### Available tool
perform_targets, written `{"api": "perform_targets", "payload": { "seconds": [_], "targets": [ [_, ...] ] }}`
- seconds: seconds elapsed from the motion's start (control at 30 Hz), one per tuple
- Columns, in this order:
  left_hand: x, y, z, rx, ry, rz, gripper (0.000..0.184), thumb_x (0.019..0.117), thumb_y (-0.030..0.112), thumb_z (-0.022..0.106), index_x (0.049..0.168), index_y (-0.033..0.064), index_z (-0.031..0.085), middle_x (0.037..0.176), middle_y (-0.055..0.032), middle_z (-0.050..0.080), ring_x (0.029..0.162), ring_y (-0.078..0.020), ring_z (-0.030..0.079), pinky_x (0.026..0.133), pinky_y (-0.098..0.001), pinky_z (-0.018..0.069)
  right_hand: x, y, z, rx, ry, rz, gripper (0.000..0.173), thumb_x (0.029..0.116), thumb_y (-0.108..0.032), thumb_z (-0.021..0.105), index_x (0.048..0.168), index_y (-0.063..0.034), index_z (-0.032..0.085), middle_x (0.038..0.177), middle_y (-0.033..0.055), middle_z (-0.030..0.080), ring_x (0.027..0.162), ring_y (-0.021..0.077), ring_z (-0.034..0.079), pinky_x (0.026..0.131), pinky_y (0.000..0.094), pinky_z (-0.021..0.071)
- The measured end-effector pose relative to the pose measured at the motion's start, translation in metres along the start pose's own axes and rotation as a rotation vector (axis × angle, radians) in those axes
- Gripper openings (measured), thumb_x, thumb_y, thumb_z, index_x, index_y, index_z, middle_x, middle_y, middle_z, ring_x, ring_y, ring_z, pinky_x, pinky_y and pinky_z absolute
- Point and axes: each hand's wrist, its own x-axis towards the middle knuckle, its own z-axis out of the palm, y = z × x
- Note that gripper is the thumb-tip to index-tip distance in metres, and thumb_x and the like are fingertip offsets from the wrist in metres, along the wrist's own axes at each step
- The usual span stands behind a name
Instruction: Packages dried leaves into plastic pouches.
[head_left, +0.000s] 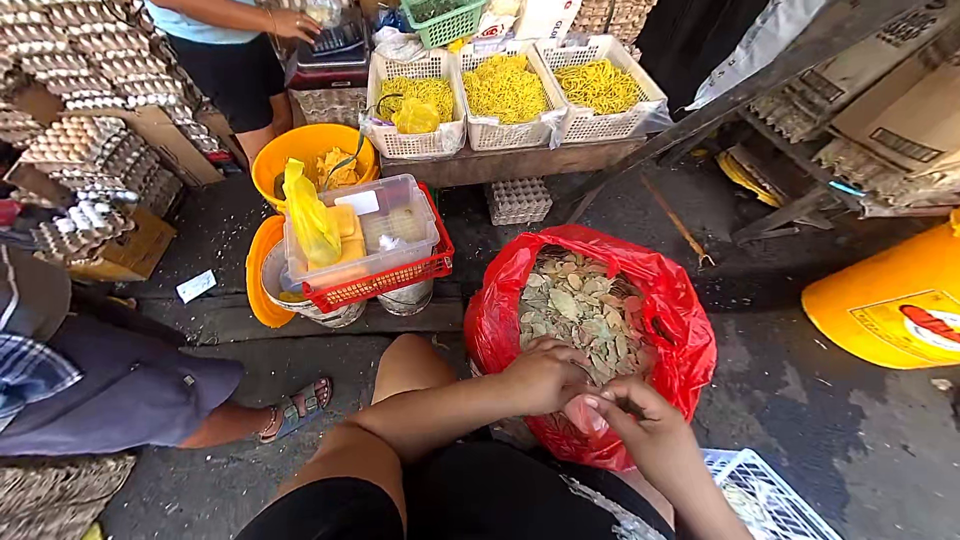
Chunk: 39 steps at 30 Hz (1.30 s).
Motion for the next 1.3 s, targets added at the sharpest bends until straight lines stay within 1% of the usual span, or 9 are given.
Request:
{"api": "perform_targets", "payload": {
  "seconds": [0.13, 0.23, 0.33, 0.43, 0.53, 0.73, 0.97, 1.13, 1.3],
  "targets": [
    [-0.004, -0.012, -0.006, 0.118, -0.176, -0.143, 0.021, 0.098, 0.015, 0.064, 0.112, 0.0047, 0.076, 0.138, -0.0148, 0.063, 0.14, -0.0346, 0.049, 0.122, -0.0561, 0.0264, 0.019, -0.034, -0.063, 0.189, 0.259, -0.279, 0.004, 0.0991, -0.037, 0.067, 0.103, -0.0377, 0.067, 0.099, -0.0232, 0.068, 0.091, -0.0055, 0.065, 0.082, 0.0151, 0.0551],
    [-0.009, -0.002, -0.011, -0.045, -0.273, -0.147, 0.056, 0.0892, 0.017, 0.077, 0.141, 0.0029, 0.06, 0.151, -0.0233, 0.049, 0.144, -0.0396, 0.041, 0.122, -0.0566, 0.0274, 0.021, -0.04, -0.092, 0.263, 0.465, -0.248, 0.011, 0.0989, -0.023, 0.068, 0.105, -0.0322, 0.067, 0.097, -0.0206, 0.07, 0.086, -0.004, 0.067, 0.08, 0.0155, 0.0568],
    [-0.011, 0.023, -0.029, -0.41, -0.138, 0.032, 0.075, 0.0882, 0.007, 0.072, 0.155, -0.001, 0.039, 0.154, -0.0249, 0.045, 0.145, -0.0332, 0.043, 0.121, -0.0472, 0.0355, 0.006, -0.029, -0.071, 0.242, 0.31, -0.063, 0.014, 0.0977, -0.021, 0.069, 0.107, -0.0307, 0.072, 0.099, -0.0196, 0.073, 0.087, -0.0034, 0.068, 0.079, 0.0167, 0.0584],
    [-0.006, 0.044, -0.026, -0.673, 0.263, 0.11, 0.042, 0.0951, 0.006, 0.062, 0.133, -0.0119, 0.057, 0.128, -0.0229, 0.063, 0.115, -0.0207, 0.064, 0.1, -0.0339, 0.0524, -0.009, -0.017, -0.037, 0.203, 0.299, -0.059, 0.015, 0.0946, -0.013, 0.069, 0.101, -0.0254, 0.073, 0.095, -0.0198, 0.072, 0.083, -0.0048, 0.067, 0.078, 0.0152, 0.0577],
    [-0.005, 0.055, -0.024, -0.603, 0.661, 0.147, 0.014, 0.0947, 0.003, 0.064, 0.098, -0.0102, 0.064, 0.093, -0.0126, 0.063, 0.083, -0.0087, 0.061, 0.076, -0.0225, 0.0527, -0.011, -0.016, -0.03, 0.209, 0.314, -0.149, 0.019, 0.0963, -0.01, 0.068, 0.099, -0.0286, 0.068, 0.094, -0.0237, 0.071, 0.084, -0.0073, 0.066, 0.079, 0.014, 0.0568],
    [-0.016, 0.076, -0.034, -0.414, 0.066, 0.028, 0.029, 0.0943, 0.011, 0.073, 0.11, -0.0118, 0.067, 0.098, -0.0228, 0.07, 0.091, -0.0273, 0.068, 0.087, -0.04, 0.0547, -0.014, -0.007, -0.002, 0.543, 0.026, -0.009, 0.024, 0.0932, -0.01, 0.071, 0.1, -0.0328, 0.07, 0.095, -0.0212, 0.073, 0.088, -0.0048, 0.067, 0.084, 0.0181, 0.0569],
    [-0.015, 0.065, -0.036, -0.57, 0.101, -0.13, 0.018, 0.1018, 0.002, 0.058, 0.111, -0.0118, 0.064, 0.093, -0.0182, 0.067, 0.081, -0.0178, 0.064, 0.078, -0.0329, 0.0539, -0.014, -0.005, -0.015, 0.606, 0.043, 0.054, 0.026, 0.097, -0.002, 0.063, 0.093, -0.0269, 0.069, 0.085, -0.0152, 0.073, 0.071, -0.0031, 0.067, 0.068, 0.0151, 0.0574],
    [-0.011, 0.067, -0.031, -0.803, 0.025, -0.04, 0.016, 0.1036, -0.002, 0.049, 0.11, -0.0133, 0.057, 0.093, -0.0124, 0.062, 0.082, -0.0087, 0.06, 0.078, -0.026, 0.0524, -0.014, 0.017, -0.002, 0.331, 0.165, 0.131, 0.029, 0.085, 0.006, 0.063, 0.095, -0.0187, 0.052, 0.081, -0.0213, 0.063, 0.072, -0.0086, 0.061, 0.067, 0.014, 0.0549],
    [-0.008, 0.056, -0.017, -1.056, -0.036, -0.151, 0.019, 0.1058, 0.006, 0.042, 0.115, -0.0009, 0.056, 0.079, 0.0023, 0.061, 0.061, -0.0002, 0.054, 0.054, -0.0168, 0.045, -0.01, 0.016, -0.004, 0.867, 0.012, 0.307, 0.028, 0.104, -0.013, 0.045, 0.108, -0.0298, 0.067, 0.076, -0.0151, 0.067, 0.051, -0.0081, 0.048, 0.046, 0.0102, 0.0401]
  ]
}}
